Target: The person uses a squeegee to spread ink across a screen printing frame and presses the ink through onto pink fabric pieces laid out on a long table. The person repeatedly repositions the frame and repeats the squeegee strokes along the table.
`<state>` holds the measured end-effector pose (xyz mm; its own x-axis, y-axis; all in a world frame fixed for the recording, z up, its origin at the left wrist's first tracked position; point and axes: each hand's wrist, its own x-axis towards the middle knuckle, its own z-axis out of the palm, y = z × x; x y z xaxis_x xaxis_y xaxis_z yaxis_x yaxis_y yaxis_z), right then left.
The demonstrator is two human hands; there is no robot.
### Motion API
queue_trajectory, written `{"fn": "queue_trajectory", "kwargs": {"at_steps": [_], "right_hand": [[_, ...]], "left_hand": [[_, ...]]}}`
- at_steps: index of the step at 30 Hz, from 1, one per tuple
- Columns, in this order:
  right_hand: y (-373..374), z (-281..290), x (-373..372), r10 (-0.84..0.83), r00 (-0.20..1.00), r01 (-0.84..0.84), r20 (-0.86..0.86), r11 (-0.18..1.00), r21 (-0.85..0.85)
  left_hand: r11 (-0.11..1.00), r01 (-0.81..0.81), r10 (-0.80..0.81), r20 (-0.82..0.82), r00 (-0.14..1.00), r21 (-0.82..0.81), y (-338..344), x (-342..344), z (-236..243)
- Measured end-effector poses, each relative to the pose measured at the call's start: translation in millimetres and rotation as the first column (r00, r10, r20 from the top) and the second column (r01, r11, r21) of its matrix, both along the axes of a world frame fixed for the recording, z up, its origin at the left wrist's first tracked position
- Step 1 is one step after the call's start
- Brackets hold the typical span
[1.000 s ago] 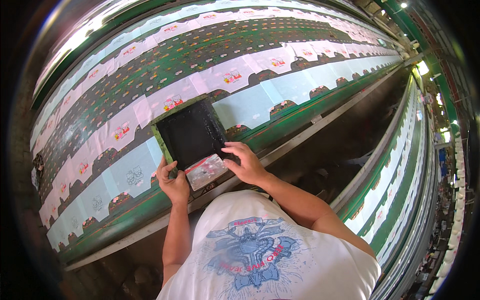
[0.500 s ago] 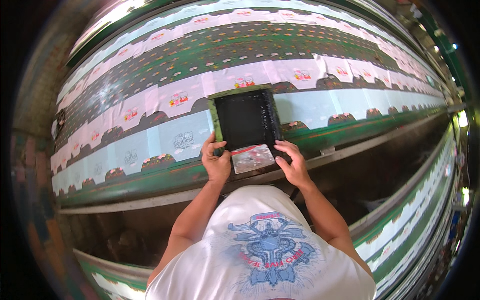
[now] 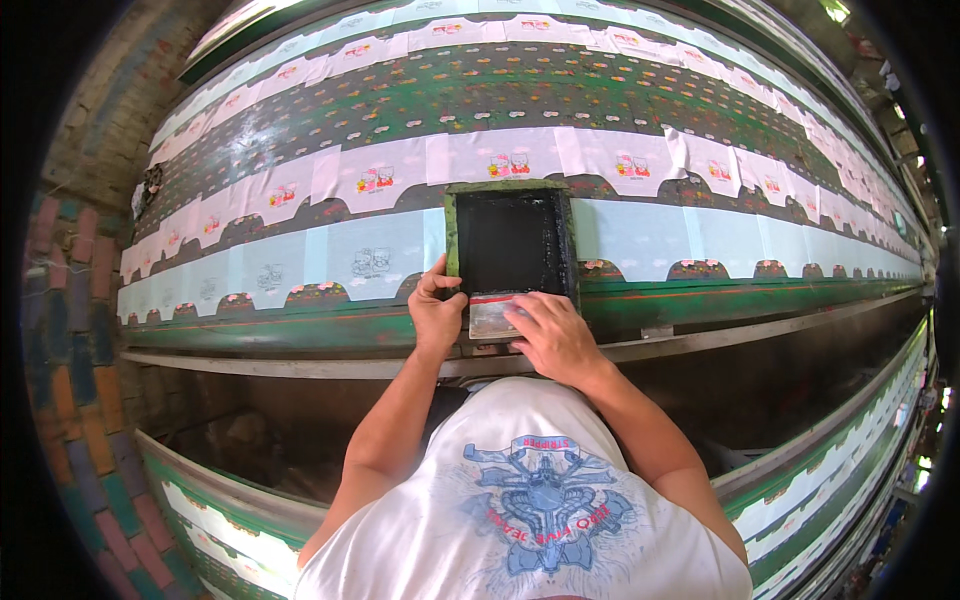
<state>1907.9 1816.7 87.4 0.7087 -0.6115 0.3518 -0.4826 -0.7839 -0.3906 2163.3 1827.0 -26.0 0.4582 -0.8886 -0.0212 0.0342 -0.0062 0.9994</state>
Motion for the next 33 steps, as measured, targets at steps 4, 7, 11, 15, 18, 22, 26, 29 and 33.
{"fn": "queue_trajectory", "kwargs": {"at_steps": [4, 7, 11, 15, 18, 22, 26, 29, 33], "right_hand": [[-20, 2, 4, 0.081, 0.985, -0.087, -0.151, 0.996, -0.028], [-48, 19, 4, 0.158, 0.959, -0.134, -0.235, 0.985, 0.113], [-114, 24, 14, 0.194, 0.945, -0.090, -0.263, 0.928, 0.361], [-166, 16, 26, 0.073, 0.969, -0.006, -0.234, 0.962, 0.273], [-191, 3, 40, -0.071, 0.981, 0.107, -0.182, 0.975, 0.197], [-184, -5, 45, -0.110, 0.976, 0.140, -0.189, 0.978, 0.155], [-139, -4, 43, -0.103, 0.974, 0.114, -0.203, 0.992, 0.046], [-101, -1, 34, -0.088, 0.982, 0.092, -0.170, 0.996, 0.016], [-57, 1, 27, -0.067, 0.986, 0.069, -0.154, 0.998, 0.008]], "left_hand": [[0.999, 0.016, -0.013, -0.072, 0.997, 0.030, -2, 0, -3], [0.997, 0.057, -0.068, 0.216, 0.974, 0.057, -1, -1, 8], [0.985, 0.161, -0.149, 0.743, 0.652, 0.057, 4, 16, 27], [0.962, 0.250, -0.193, 0.924, 0.330, 0.111, -2, 19, 68], [0.941, 0.293, -0.249, 0.932, 0.265, 0.168, -8, 25, 73], [0.924, 0.324, -0.296, 0.918, 0.264, 0.205, -12, 29, 74], [0.919, 0.333, -0.299, 0.922, 0.247, 0.209, -13, 31, 70], [0.921, 0.349, -0.275, 0.921, 0.277, 0.170, -13, 30, 73], [0.937, 0.333, -0.228, 0.905, 0.358, 0.105, -11, 28, 65]]}}
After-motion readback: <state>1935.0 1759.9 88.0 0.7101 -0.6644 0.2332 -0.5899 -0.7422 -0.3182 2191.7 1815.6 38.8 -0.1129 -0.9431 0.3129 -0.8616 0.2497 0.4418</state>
